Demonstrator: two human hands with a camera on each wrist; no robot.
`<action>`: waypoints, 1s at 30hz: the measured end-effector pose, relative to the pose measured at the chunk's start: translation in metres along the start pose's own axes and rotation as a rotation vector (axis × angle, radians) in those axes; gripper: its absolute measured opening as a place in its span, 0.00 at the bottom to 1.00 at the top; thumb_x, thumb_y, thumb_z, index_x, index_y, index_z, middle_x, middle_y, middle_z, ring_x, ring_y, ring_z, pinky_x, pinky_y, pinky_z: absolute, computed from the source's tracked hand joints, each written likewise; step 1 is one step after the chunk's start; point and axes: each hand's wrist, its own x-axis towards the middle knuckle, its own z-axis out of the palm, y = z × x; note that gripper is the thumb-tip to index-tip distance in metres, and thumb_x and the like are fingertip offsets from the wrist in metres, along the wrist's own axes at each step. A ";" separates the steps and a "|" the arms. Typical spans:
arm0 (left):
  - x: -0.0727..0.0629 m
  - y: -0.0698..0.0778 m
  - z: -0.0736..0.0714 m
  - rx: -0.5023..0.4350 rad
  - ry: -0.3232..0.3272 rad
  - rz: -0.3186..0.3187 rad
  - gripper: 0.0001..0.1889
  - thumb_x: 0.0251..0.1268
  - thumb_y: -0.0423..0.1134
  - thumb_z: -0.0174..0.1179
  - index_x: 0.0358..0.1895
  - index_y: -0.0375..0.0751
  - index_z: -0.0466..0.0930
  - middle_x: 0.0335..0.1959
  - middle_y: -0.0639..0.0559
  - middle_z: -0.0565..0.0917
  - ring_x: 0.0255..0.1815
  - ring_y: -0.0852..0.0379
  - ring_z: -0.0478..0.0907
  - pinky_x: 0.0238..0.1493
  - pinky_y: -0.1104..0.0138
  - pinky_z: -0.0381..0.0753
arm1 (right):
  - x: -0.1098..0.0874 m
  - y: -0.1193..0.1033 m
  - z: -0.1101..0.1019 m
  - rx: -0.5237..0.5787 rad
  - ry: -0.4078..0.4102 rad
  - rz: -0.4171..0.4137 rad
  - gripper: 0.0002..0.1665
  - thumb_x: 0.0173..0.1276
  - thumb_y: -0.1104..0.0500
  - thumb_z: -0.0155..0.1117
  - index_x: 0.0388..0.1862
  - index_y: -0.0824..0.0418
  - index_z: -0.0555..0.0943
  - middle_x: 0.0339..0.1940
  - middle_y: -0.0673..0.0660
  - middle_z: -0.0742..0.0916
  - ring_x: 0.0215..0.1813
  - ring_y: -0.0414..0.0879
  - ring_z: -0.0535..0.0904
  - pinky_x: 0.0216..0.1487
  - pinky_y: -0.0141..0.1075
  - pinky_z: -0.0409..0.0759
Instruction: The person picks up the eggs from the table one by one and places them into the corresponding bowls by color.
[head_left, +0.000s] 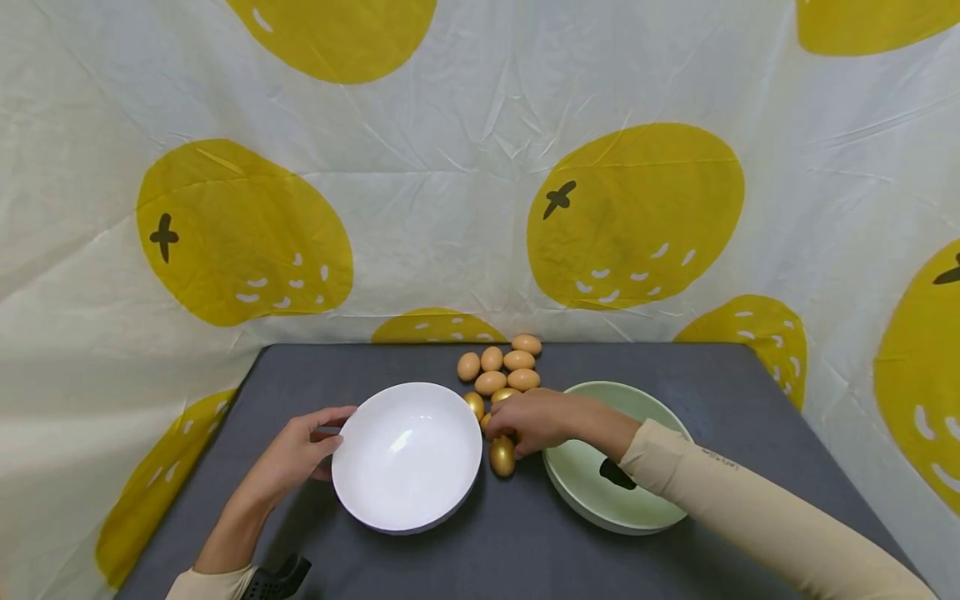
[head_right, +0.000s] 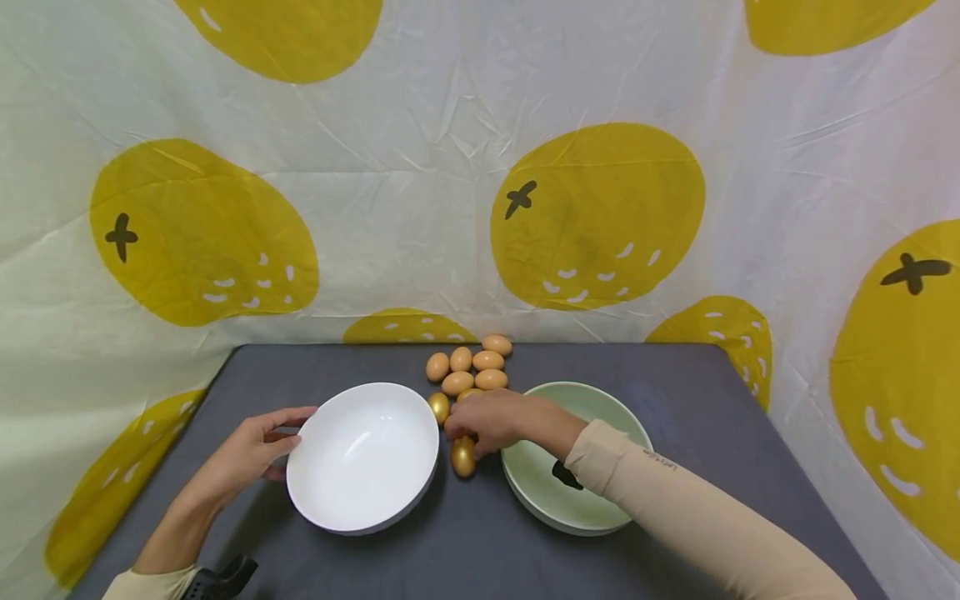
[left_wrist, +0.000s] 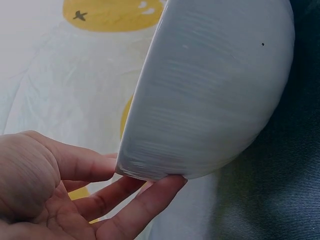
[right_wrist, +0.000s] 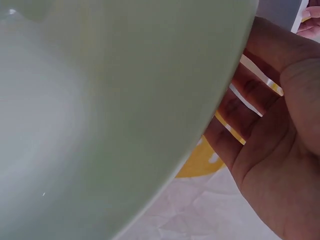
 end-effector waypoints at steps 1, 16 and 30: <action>0.000 0.000 0.000 0.002 -0.001 0.002 0.26 0.73 0.29 0.57 0.73 0.39 0.70 0.64 0.35 0.75 0.53 0.45 0.82 0.35 0.54 0.88 | 0.000 0.000 0.000 -0.007 -0.002 0.001 0.20 0.59 0.60 0.77 0.51 0.45 0.86 0.46 0.45 0.84 0.41 0.36 0.78 0.39 0.32 0.77; -0.001 0.003 0.003 0.027 0.005 -0.003 0.26 0.74 0.28 0.55 0.73 0.38 0.69 0.64 0.34 0.74 0.50 0.46 0.82 0.33 0.54 0.88 | 0.012 -0.006 0.010 -0.032 -0.030 -0.036 0.17 0.53 0.57 0.81 0.43 0.46 0.90 0.42 0.42 0.83 0.41 0.34 0.76 0.41 0.28 0.75; -0.001 0.004 0.004 0.033 0.007 -0.012 0.26 0.74 0.27 0.55 0.73 0.39 0.69 0.65 0.34 0.73 0.50 0.46 0.82 0.34 0.55 0.88 | 0.012 -0.011 0.013 -0.072 -0.096 0.019 0.20 0.51 0.54 0.83 0.45 0.40 0.89 0.43 0.39 0.83 0.42 0.34 0.77 0.42 0.32 0.78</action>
